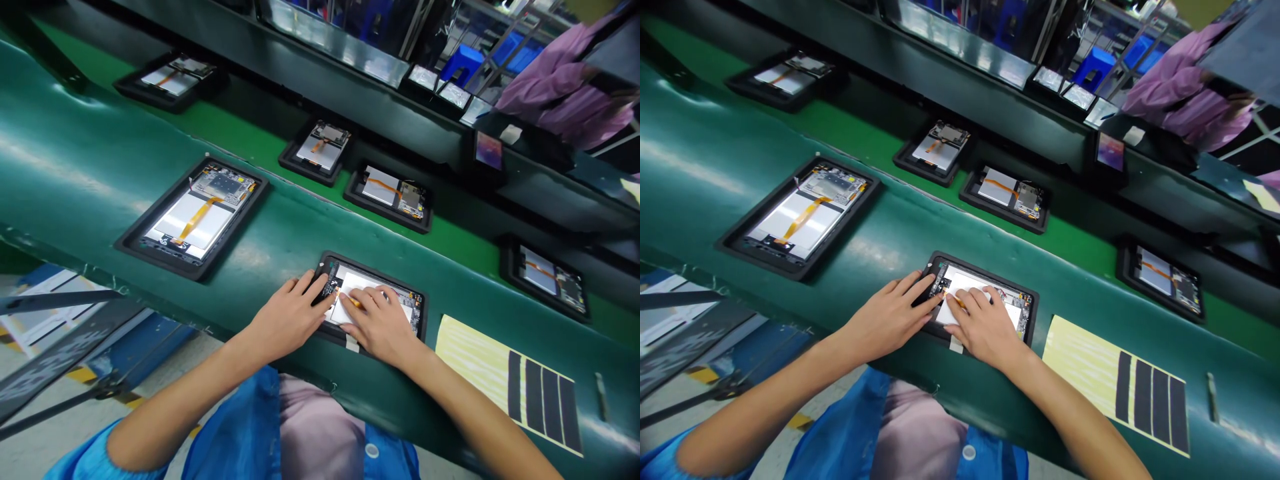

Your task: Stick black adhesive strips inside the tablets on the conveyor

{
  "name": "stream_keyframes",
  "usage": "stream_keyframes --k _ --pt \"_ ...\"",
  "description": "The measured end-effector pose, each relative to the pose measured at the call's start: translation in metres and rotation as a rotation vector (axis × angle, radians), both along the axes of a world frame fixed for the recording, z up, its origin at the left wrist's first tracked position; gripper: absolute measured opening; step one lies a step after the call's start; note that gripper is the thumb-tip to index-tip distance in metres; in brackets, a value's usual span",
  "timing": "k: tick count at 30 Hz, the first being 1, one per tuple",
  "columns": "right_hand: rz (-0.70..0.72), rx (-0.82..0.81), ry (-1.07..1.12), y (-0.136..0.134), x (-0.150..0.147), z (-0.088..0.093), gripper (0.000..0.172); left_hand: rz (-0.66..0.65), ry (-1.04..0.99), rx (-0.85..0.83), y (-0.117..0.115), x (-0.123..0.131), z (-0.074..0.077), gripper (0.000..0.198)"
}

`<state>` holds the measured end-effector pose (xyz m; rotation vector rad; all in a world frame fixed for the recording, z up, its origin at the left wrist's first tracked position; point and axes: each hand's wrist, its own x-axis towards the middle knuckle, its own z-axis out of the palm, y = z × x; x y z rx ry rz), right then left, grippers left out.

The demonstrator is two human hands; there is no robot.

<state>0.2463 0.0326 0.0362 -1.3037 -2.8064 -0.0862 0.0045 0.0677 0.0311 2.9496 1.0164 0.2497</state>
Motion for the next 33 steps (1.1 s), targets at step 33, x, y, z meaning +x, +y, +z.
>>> stream_keyframes --k 33 --pt "-0.017 -0.132 0.073 0.012 -0.001 0.01 0.042 -0.057 -0.031 -0.1 0.01 -0.008 0.003 0.042"
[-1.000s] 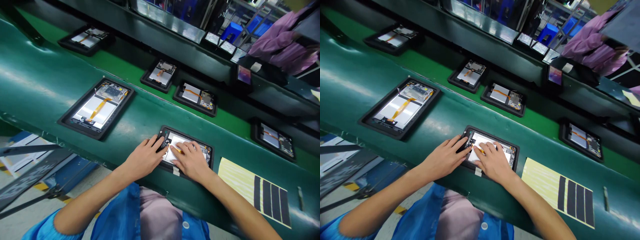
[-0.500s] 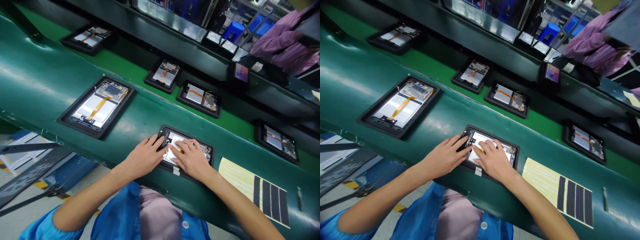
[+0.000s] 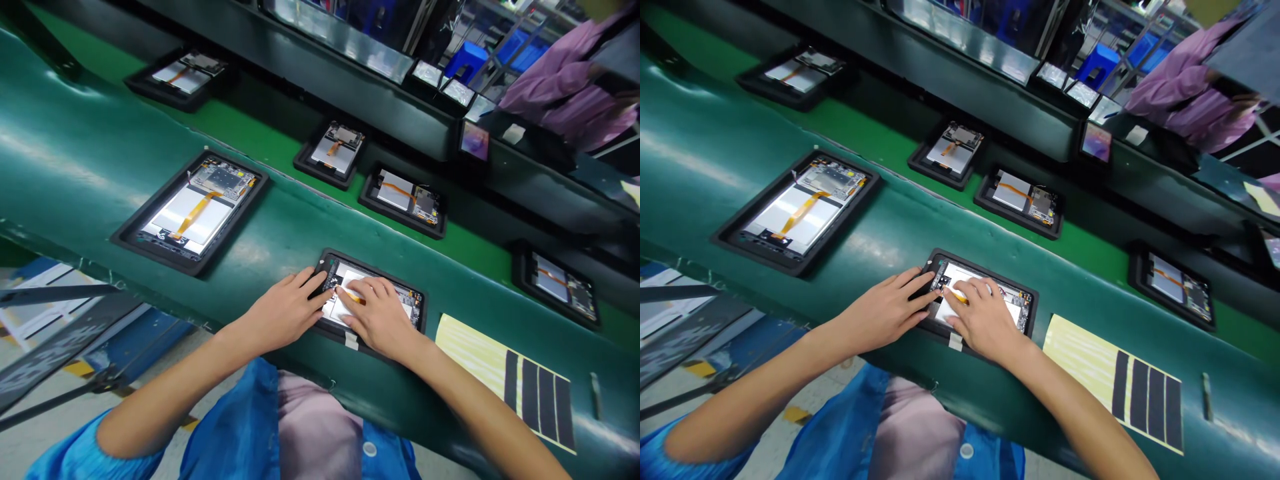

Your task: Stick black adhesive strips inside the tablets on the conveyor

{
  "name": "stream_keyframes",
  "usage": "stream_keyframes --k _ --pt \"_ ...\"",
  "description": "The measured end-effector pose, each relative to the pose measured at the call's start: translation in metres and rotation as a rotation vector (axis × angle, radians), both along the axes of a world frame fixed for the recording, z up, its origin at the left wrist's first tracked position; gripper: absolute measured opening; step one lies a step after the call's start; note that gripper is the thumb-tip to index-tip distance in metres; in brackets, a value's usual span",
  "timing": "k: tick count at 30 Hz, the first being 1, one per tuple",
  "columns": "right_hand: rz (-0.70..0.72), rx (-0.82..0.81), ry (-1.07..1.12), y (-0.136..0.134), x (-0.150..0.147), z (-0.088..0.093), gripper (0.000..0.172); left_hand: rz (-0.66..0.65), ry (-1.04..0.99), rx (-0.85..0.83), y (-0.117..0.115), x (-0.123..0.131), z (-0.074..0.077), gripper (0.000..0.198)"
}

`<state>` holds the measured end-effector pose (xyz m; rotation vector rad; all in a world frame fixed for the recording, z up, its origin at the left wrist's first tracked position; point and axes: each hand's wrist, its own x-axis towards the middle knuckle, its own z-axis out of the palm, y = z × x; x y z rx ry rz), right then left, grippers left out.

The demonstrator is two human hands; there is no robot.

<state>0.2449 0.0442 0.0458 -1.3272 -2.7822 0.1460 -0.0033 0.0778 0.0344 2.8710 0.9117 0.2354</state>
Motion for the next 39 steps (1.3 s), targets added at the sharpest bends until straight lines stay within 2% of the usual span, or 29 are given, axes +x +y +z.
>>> stream_keyframes --k 6,10,17,25,31,34,37,39 --pt "-0.057 -0.075 0.189 0.005 0.005 0.0 0.033 -0.007 0.014 -0.007 0.001 -0.001 0.001 0.043" --pt "-0.141 -0.157 0.286 0.019 0.0 0.0 0.023 -0.033 0.047 0.018 0.004 0.0 0.003 0.043" --pt "-0.262 -0.252 0.192 0.047 -0.018 0.006 0.009 -0.038 0.037 0.008 0.005 0.0 0.002 0.043" --pt "-0.269 -0.282 0.059 0.054 -0.021 0.012 0.009 -0.041 0.03 -0.016 0.005 0.001 0.004 0.042" --pt "-0.278 -0.301 0.051 0.057 -0.022 0.015 0.007 -0.058 0.054 -0.04 0.007 0.005 0.008 0.035" --pt "-0.271 -0.308 0.097 0.056 -0.018 0.013 0.006 -0.028 -0.015 -0.089 0.007 0.001 0.009 0.037" --pt "-0.259 -0.298 0.211 0.053 -0.013 0.012 0.008 0.038 -0.197 -0.185 0.006 -0.007 0.014 0.039" --pt "-0.24 -0.27 0.327 0.05 -0.01 0.016 0.011 0.066 -0.338 -0.307 0.006 -0.01 0.02 0.036"
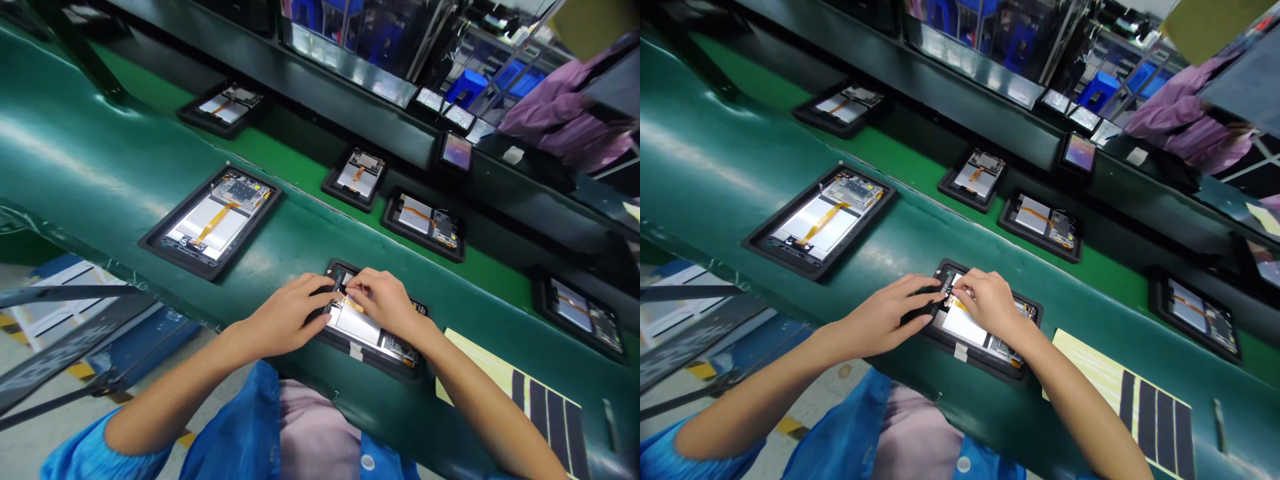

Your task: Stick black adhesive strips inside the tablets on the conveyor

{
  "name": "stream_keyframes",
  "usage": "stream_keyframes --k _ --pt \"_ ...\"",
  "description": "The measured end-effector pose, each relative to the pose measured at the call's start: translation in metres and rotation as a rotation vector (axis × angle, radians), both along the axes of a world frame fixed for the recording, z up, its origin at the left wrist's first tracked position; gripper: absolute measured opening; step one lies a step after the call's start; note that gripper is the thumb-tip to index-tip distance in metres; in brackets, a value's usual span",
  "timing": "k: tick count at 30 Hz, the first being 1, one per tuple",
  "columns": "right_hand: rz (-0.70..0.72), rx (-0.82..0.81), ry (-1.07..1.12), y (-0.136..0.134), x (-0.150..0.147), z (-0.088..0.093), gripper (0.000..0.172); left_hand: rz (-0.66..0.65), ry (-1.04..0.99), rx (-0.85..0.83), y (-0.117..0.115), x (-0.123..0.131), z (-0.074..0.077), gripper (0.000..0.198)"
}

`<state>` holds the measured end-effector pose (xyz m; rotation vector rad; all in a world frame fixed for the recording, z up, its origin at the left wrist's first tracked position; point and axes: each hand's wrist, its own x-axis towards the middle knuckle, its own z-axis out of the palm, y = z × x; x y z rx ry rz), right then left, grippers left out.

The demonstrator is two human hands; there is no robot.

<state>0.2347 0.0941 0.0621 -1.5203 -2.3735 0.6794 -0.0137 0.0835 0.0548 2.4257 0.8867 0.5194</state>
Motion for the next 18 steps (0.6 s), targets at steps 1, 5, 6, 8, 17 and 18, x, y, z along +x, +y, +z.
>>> stream_keyframes --k 1,5,6,8,17,18 --pt "0.003 0.026 0.06 -0.002 0.001 0.004 0.012 -0.001 -0.063 -0.078 0.0 -0.001 0.004 0.035" --pt "0.032 0.119 0.263 -0.009 -0.004 0.024 0.016 -0.041 -0.275 -0.369 -0.002 0.003 0.016 0.029" --pt "0.046 0.125 0.291 -0.011 -0.006 0.028 0.016 -0.048 -0.314 -0.415 -0.002 0.004 0.018 0.026" --pt "0.084 0.112 0.32 -0.014 -0.011 0.033 0.014 -0.051 -0.356 -0.47 -0.002 0.008 0.019 0.02" --pt "0.127 0.107 0.324 -0.021 -0.016 0.033 0.016 -0.032 -0.351 -0.682 -0.004 0.016 0.023 0.021" --pt "0.126 0.129 0.316 -0.022 -0.016 0.034 0.016 -0.021 -0.357 -0.729 -0.004 0.017 0.023 0.021"
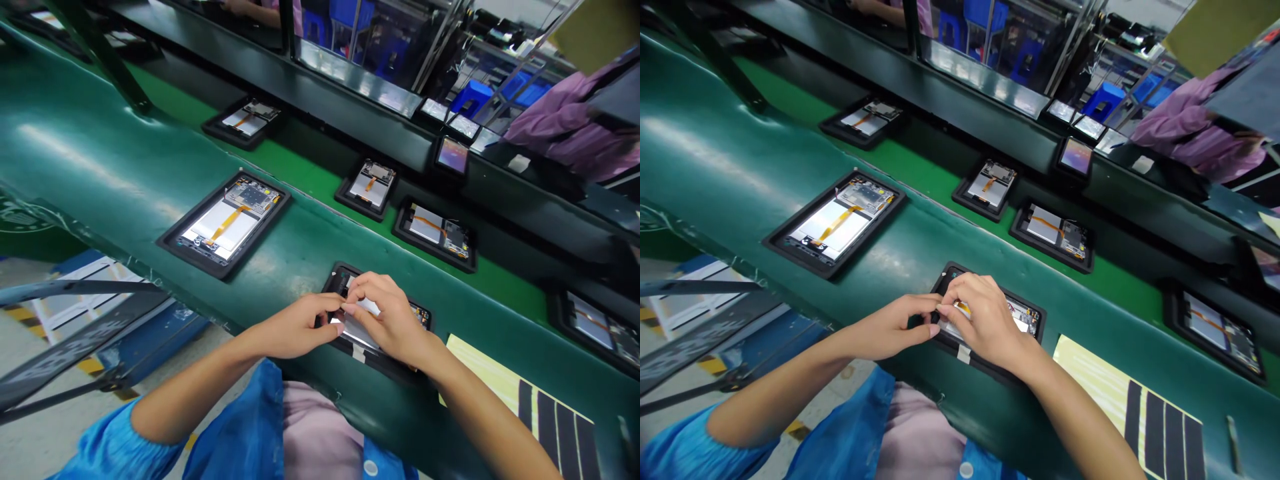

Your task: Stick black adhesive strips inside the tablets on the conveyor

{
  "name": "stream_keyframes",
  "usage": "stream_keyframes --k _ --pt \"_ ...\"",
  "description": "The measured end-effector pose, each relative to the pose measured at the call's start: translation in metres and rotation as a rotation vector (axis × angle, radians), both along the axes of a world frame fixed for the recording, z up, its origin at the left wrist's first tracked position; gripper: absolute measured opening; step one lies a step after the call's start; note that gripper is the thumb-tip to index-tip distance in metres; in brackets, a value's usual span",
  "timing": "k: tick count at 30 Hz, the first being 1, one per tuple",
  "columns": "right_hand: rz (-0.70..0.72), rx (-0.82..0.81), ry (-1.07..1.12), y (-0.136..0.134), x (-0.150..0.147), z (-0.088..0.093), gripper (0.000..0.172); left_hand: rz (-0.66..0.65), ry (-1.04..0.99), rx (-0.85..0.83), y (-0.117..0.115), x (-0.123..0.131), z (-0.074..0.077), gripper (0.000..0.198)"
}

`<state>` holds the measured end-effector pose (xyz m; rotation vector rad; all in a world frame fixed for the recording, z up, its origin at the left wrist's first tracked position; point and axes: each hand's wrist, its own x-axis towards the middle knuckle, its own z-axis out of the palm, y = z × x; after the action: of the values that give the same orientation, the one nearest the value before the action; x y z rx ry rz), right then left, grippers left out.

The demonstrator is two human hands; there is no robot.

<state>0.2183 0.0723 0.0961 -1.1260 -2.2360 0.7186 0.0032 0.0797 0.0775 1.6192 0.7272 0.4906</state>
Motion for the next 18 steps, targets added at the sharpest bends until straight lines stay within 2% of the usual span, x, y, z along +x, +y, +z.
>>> stream_keyframes --k 4,7,9,11,14,18 --pt "-0.115 0.107 0.073 0.0 0.002 0.004 0.017 0.025 -0.065 -0.215 0.0 0.0 -0.008 0.031" --pt "-0.19 0.034 0.077 0.005 0.008 0.002 0.017 0.157 -0.053 -0.21 0.0 -0.005 -0.017 0.043" --pt "-0.156 -0.077 0.003 0.009 0.012 -0.004 0.018 0.248 0.03 -0.041 0.001 -0.011 -0.022 0.042" --pt "-0.09 -0.175 -0.092 0.012 0.015 -0.014 0.019 0.291 0.113 0.219 0.001 -0.018 -0.025 0.036" --pt "-0.012 -0.261 -0.236 0.013 0.015 -0.028 0.017 0.279 0.219 0.585 0.001 -0.024 -0.033 0.033" --pt "0.012 -0.255 -0.37 0.013 0.012 -0.038 0.014 0.191 0.361 0.84 -0.001 -0.025 -0.044 0.03"
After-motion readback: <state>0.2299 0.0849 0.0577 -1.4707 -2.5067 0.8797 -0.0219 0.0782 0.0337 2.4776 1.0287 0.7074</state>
